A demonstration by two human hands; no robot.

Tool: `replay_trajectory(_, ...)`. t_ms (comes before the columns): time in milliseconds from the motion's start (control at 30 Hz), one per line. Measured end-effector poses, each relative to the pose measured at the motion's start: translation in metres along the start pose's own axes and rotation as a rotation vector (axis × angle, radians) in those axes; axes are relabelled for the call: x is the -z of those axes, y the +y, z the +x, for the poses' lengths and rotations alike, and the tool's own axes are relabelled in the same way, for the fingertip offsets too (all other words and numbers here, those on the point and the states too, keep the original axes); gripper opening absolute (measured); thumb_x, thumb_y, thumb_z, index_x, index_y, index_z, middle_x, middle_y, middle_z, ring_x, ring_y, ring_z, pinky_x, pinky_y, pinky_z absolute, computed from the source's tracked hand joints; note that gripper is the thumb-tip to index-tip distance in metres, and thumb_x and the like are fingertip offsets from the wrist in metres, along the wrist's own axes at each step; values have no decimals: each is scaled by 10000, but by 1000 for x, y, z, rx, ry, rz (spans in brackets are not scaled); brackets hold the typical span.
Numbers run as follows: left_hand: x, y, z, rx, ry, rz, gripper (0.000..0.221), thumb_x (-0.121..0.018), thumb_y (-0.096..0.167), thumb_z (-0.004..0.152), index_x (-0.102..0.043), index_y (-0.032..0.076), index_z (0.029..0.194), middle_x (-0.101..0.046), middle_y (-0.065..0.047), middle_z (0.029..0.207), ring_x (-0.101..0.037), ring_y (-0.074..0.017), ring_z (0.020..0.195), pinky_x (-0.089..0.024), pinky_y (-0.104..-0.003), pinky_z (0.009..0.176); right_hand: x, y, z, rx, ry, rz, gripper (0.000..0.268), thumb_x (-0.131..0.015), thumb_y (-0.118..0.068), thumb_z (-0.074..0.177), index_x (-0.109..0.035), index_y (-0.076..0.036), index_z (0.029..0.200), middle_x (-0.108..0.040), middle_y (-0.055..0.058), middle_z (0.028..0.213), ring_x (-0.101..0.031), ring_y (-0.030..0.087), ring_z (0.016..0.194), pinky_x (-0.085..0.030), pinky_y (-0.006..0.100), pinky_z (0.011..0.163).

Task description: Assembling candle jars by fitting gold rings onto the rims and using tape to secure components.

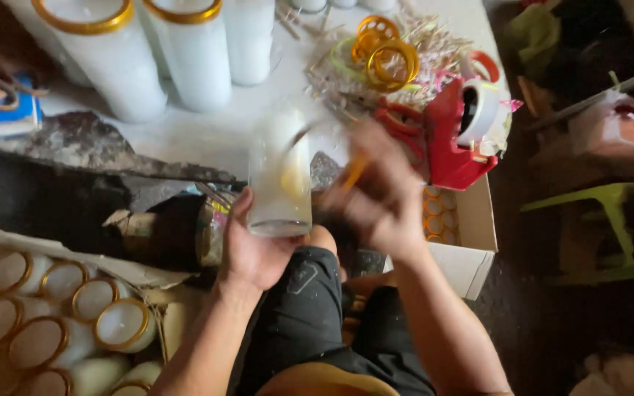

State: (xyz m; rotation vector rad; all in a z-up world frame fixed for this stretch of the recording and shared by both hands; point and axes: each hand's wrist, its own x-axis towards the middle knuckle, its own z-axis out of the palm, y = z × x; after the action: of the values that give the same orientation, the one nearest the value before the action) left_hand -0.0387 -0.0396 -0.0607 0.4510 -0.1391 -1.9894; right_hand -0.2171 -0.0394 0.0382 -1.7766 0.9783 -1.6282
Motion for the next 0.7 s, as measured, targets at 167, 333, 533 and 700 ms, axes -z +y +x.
replay_trajectory(167,-32,11,-14,-26,75,4,430,-634,460,841,-719,64,984,-770,-183,912,-733,-410,699,-603,-565,504,4,47,18,63,-103,-33,308,-804,4,848,-655,10,1118,-617,230,1401,-541,382,1366,-481,486,1064)
replay_trajectory(333,-12,9,-3,-44,70,-34,523,-664,519,818,-718,68,1075,-762,-207,989,-726,-441,731,-605,-573,510,-2,76,38,51,77,21,699,-749,141,899,-462,-9,1519,-648,142,904,-621,176,742,-516,280,639)
replay_trajectory(533,-42,16,-21,-63,93,34,528,-656,548,829,-714,79,1065,-763,-188,972,-722,-392,727,-598,-497,508,-7,45,38,12,47,121,710,-779,110,902,-474,-68,1517,-681,152,1164,-681,198,975,-587,312,808)
replay_trajectory(700,-21,16,-12,-49,80,48,538,-696,545,806,-704,80,1076,-759,-184,968,-722,-374,720,-603,-476,501,-17,19,27,-81,-107,116,687,-858,99,762,-595,-20,1385,-711,154,1026,-689,170,826,-594,304,693)
